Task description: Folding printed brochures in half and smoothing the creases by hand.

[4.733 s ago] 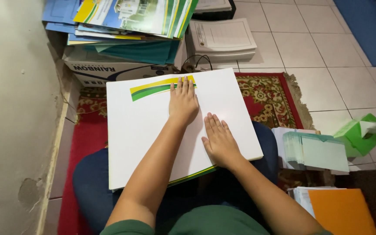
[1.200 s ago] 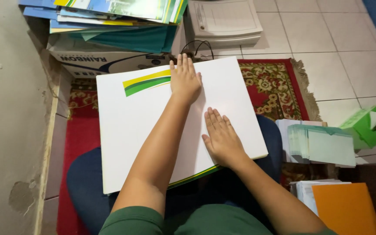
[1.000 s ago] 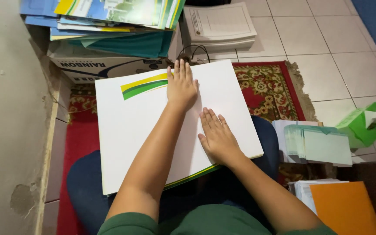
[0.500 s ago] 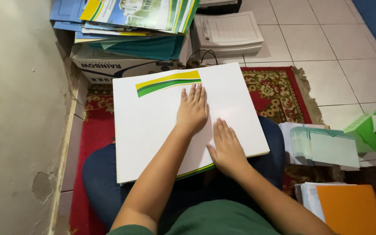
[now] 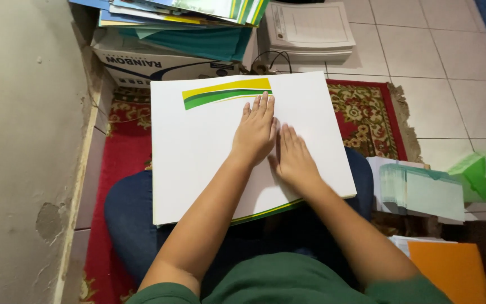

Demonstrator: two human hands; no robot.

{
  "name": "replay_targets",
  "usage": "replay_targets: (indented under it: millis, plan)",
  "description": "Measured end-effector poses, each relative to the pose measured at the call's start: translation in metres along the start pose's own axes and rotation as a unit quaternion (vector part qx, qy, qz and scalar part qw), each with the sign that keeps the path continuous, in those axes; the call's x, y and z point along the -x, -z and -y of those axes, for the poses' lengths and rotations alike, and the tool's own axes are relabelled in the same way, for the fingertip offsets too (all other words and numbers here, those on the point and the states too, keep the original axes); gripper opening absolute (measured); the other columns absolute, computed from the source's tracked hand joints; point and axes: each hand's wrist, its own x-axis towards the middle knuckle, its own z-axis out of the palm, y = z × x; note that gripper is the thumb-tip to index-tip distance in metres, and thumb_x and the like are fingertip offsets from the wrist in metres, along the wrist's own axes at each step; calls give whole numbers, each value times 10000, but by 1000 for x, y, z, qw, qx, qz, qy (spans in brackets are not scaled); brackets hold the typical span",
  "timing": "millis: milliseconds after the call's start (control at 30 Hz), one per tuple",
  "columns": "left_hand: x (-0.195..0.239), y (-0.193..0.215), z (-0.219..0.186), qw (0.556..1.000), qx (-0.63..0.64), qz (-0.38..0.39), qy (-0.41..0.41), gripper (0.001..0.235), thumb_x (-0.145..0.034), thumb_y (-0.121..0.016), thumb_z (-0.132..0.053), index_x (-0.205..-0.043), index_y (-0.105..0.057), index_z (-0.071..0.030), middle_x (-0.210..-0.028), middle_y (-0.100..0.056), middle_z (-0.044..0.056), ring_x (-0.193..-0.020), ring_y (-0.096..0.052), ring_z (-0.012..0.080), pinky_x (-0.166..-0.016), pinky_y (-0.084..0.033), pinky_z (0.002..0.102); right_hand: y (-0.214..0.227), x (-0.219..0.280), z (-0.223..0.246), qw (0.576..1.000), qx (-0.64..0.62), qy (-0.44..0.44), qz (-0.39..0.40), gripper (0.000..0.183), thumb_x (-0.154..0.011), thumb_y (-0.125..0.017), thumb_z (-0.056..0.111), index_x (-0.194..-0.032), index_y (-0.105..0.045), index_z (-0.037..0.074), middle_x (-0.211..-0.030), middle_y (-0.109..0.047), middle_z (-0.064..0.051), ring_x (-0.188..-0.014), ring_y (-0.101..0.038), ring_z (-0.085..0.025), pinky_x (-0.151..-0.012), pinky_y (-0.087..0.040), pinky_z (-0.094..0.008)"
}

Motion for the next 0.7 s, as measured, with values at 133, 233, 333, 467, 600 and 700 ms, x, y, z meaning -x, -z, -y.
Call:
replay_targets:
  millis: [133,233,333,467,600,700]
  plan:
    - [-1,-3,6,997,62,-53,-5,568,-1069,-346,-254,-1559,-348,34,-1615,-347,263,-1499,-345,409,-1218,-258,548,-6,-66,-16,1000,7,17,7,807,-974,-426,452,-1587,-229,-34,-1695,-125,-221,-1574,-103,-342,-1273,-87,-458]
    - [-4,-14,14,993,90,-72,-1,586,-1060,-343,-265,-1577,-322,10,-1617,-357,244,-1512,-323,397,-1224,-249,533,10,-91,-9,1000,-23,16,9,707,-1013,-359,318,-1599,-179,-34,-1689,-126,-232,-1569,-113,-349,-1257,-113,-473]
    - [-3,-14,13,991,103,-89,-2,571,-1057,-343,-241,-1565,-343,19,-1602,-382,249,-1506,-332,405,-1225,-247,526,-1,-95,-12,999,-34,16,-10,656,-1046,-325,295,-1598,-200,-35,-1684,-148,-236,-1564,-132,-362,-1251,-140,-472]
    - [-6,-26,22,988,109,-107,-6,574,-1046,-370,-230,-1566,-344,11,-1593,-402,237,-1497,-354,397,-1219,-266,521,0,-57,-2,998,2,-12,-55,606,-1009,-385,255,-1523,-358,-65,-1586,-347,-268,-1499,-307,-378,-1169,-299,-471]
    - [-6,-26,20,988,116,-106,1,572,-1043,-370,-238,-1563,-357,0,-1594,-408,228,-1500,-356,391,-1227,-261,509,26,7,16,997,47,-61,3,646,-870,-565,315,-1419,-506,-21,-1333,-552,-188,-1266,-543,-363,-956,-521,-439]
    - [-5,-22,17,988,114,-107,6,571,-1051,-353,-266,-1561,-364,-10,-1601,-404,213,-1507,-350,375,-1234,-256,499,52,37,18,987,-72,-108,94,743,-951,-537,409,-1551,-347,13,-1430,-451,-196,-1366,-451,-380,-1031,-492,-477]
